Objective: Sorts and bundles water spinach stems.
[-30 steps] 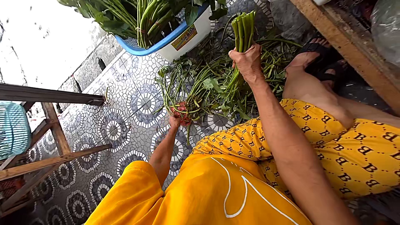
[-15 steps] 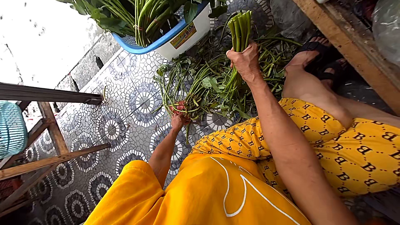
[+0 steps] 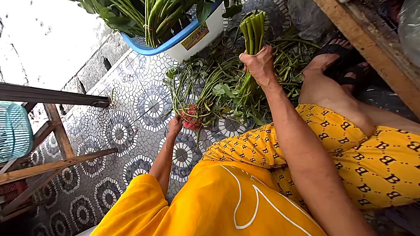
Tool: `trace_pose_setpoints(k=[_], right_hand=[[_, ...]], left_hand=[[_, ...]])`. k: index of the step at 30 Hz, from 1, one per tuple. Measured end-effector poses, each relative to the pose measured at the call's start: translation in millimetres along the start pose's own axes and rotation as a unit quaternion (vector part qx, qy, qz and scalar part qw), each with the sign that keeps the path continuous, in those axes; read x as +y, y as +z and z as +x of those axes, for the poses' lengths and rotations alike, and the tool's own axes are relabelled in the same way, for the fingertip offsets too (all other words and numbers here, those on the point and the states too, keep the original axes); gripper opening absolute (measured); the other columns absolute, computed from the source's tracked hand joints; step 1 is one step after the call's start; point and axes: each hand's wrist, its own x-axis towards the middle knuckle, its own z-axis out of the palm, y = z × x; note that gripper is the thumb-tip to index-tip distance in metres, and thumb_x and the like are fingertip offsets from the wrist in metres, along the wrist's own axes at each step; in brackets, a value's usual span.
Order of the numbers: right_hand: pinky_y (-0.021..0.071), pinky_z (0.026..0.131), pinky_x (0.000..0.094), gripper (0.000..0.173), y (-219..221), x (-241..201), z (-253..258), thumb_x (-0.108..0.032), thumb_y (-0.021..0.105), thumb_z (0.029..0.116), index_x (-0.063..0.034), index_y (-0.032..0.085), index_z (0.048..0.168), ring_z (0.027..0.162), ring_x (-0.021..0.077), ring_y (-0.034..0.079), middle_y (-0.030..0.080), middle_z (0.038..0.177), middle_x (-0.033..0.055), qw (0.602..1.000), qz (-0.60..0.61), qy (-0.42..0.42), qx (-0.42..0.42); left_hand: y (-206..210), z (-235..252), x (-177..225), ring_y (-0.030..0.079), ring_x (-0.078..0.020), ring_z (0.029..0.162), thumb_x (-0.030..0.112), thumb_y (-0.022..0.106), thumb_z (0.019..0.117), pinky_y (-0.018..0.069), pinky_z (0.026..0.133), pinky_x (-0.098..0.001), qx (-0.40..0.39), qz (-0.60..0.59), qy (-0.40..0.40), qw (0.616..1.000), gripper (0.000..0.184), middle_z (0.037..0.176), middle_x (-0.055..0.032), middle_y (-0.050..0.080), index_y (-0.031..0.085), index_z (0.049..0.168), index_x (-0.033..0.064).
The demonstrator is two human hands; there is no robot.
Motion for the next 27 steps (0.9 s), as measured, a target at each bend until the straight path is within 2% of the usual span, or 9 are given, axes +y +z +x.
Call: trace_pose_setpoints(k=[2, 6, 9, 14, 19, 22, 25, 26, 27], right_hand=[[0.0521, 0.052, 0.0233, 0.016, 0, 0, 1, -0.01, 0.07, 0.0818, -0.0052, 0.06, 0.094, 0.052, 0.0036, 0.055, 0.058, 0.072, -0.0032, 1.0, 0.007, -0.005, 0.005], [0.0527, 0.055, 0.0252, 0.019, 0, 2, 0, -0.012, 0.071, 0.0826, -0.004, 0.062, 0.098, 0.054, 0.0052, 0.056, 0.06, 0.075, -0.0016, 1.0, -0.007, 0.003, -0.004], [0.0534, 0.055, 0.0269, 0.02, 0, 2, -1, -0.012, 0.071, 0.0835, -0.0028, 0.062, 0.099, 0.054, 0.0065, 0.056, 0.06, 0.075, 0.0003, 1.0, -0.02, 0.005, -0.008], [0.0541, 0.056, 0.0296, 0.023, -1, 2, -1, -0.013, 0.071, 0.0844, -0.0011, 0.062, 0.102, 0.056, 0.0089, 0.057, 0.06, 0.078, 0.0026, 0.999, -0.037, 0.009, -0.016], [0.0541, 0.057, 0.0303, 0.024, -3, 6, 1, -0.016, 0.071, 0.0837, -0.0026, 0.063, 0.102, 0.056, 0.0091, 0.058, 0.061, 0.078, 0.0022, 0.999, -0.048, 0.008, -0.019], [0.0582, 0.069, 0.0441, 0.037, 9, -1, 0, -0.017, 0.074, 0.0829, 0.0011, 0.065, 0.114, 0.072, 0.0215, 0.067, 0.068, 0.091, 0.0128, 0.997, -0.062, 0.015, -0.032], [0.056, 0.088, 0.0561, 0.047, 16, -25, -14, -0.015, 0.078, 0.083, 0.002, 0.066, 0.124, 0.099, 0.0341, 0.07, 0.071, 0.106, 0.0218, 0.995, -0.07, 0.046, -0.046], [0.0559, 0.088, 0.0565, 0.046, 17, -32, -20, -0.016, 0.08, 0.0837, 0.0024, 0.066, 0.124, 0.1, 0.0348, 0.07, 0.072, 0.106, 0.0223, 0.995, -0.074, 0.046, -0.047], [0.0567, 0.085, 0.0549, 0.044, 19, -36, -22, -0.016, 0.081, 0.0858, 0.0026, 0.067, 0.123, 0.098, 0.0337, 0.07, 0.072, 0.103, 0.0215, 0.995, -0.078, 0.04, -0.049]], left_hand=[[8, 4, 0, 0.064, -0.0454, 0.114, 0.015, 0.056, 0.1047, 0.0456, 0.101, -0.0629, -0.009, -0.007, -0.013, 1.0, 0.029, 0.118, -0.0296, 0.067, 0.063, 0.124, -0.0063], [45, 11, 0, 0.062, -0.0446, 0.119, 0.022, 0.072, 0.0957, 0.0454, 0.103, -0.0627, -0.029, -0.03, -0.08, 0.996, 0.042, 0.124, -0.0275, 0.066, 0.063, 0.128, -0.0031], [65, 9, 11, 0.058, -0.0414, 0.128, 0.032, 0.07, 0.097, 0.0447, 0.106, -0.0604, -0.039, 0.01, -0.116, 0.992, 0.049, 0.134, -0.0251, 0.062, 0.061, 0.134, 0.0009], [73, 5, 22, 0.058, -0.0423, 0.128, 0.018, 0.066, 0.098, 0.0439, 0.108, -0.0566, -0.025, -0.021, -0.144, 0.989, 0.039, 0.133, -0.0308, 0.061, 0.062, 0.126, -0.0095], [54, 1, 3, 0.062, -0.0421, 0.118, 0.012, 0.066, 0.0973, 0.0447, 0.106, -0.0568, -0.017, -0.071, -0.093, 0.993, 0.036, 0.121, -0.0292, 0.066, 0.062, 0.126, -0.0082], [15, -12, -6, 0.067, -0.037, 0.109, 0.016, 0.063, 0.0991, 0.0497, 0.1, -0.0542, 0.005, -0.1, -0.053, 0.994, 0.03, 0.116, -0.0248, 0.069, 0.068, 0.121, -0.0048], [-25, -32, 30, 0.067, -0.0297, 0.101, 0.01, 0.059, 0.0993, 0.0548, 0.093, -0.0467, 0.054, -0.21, 0.071, 0.974, 0.035, 0.116, -0.0274, 0.065, 0.058, 0.125, -0.013], [-38, -39, 54, 0.066, -0.0229, 0.097, 0.008, 0.054, 0.1003, 0.0559, 0.091, -0.0405, 0.057, -0.262, 0.111, 0.957, 0.036, 0.116, -0.0249, 0.063, 0.052, 0.128, -0.0149], [-49, -45, 82, 0.065, -0.0134, 0.091, 0.006, 0.047, 0.1021, 0.0577, 0.087, -0.0323, 0.053, -0.312, 0.141, 0.938, 0.035, 0.113, -0.0174, 0.06, 0.047, 0.131, -0.0138]])
